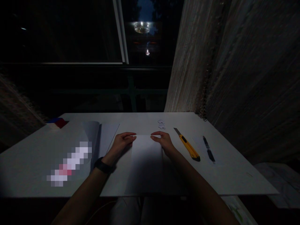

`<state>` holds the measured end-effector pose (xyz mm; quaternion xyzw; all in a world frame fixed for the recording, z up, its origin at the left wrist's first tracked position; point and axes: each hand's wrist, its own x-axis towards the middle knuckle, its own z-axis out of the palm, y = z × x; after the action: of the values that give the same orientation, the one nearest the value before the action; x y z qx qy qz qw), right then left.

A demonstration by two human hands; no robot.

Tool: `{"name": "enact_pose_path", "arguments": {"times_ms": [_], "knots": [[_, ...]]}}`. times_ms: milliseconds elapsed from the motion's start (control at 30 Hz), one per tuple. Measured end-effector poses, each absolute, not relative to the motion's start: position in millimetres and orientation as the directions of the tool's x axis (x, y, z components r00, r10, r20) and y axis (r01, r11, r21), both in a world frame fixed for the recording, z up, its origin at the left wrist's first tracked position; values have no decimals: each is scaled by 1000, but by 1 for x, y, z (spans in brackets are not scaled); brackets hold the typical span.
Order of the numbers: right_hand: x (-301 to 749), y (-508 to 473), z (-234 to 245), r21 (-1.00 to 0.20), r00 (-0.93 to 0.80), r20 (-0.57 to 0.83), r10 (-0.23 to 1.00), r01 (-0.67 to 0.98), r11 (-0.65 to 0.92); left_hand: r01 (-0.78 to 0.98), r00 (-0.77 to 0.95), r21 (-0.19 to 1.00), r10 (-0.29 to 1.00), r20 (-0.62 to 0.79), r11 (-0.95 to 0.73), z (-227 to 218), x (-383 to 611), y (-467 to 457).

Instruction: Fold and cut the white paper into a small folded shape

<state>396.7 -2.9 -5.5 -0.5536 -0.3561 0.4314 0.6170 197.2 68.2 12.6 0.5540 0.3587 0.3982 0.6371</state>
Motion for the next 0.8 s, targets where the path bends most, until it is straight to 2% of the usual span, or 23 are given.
{"name": "enact_pose_path", "arguments": {"times_ms": [300,500,800], "knots": [[396,-3,-5,-997,387,5,922,-70,35,-81,414,996,909,53,-21,12,199,69],[396,-3,-5,-995,388,-19,921,-94,19,-17,401,993,909,112,-114,9,199,71],[398,-2,-7,-996,361,-25,932,-92,9,-8,375,993,920,112,-118,9,199,70]]}}
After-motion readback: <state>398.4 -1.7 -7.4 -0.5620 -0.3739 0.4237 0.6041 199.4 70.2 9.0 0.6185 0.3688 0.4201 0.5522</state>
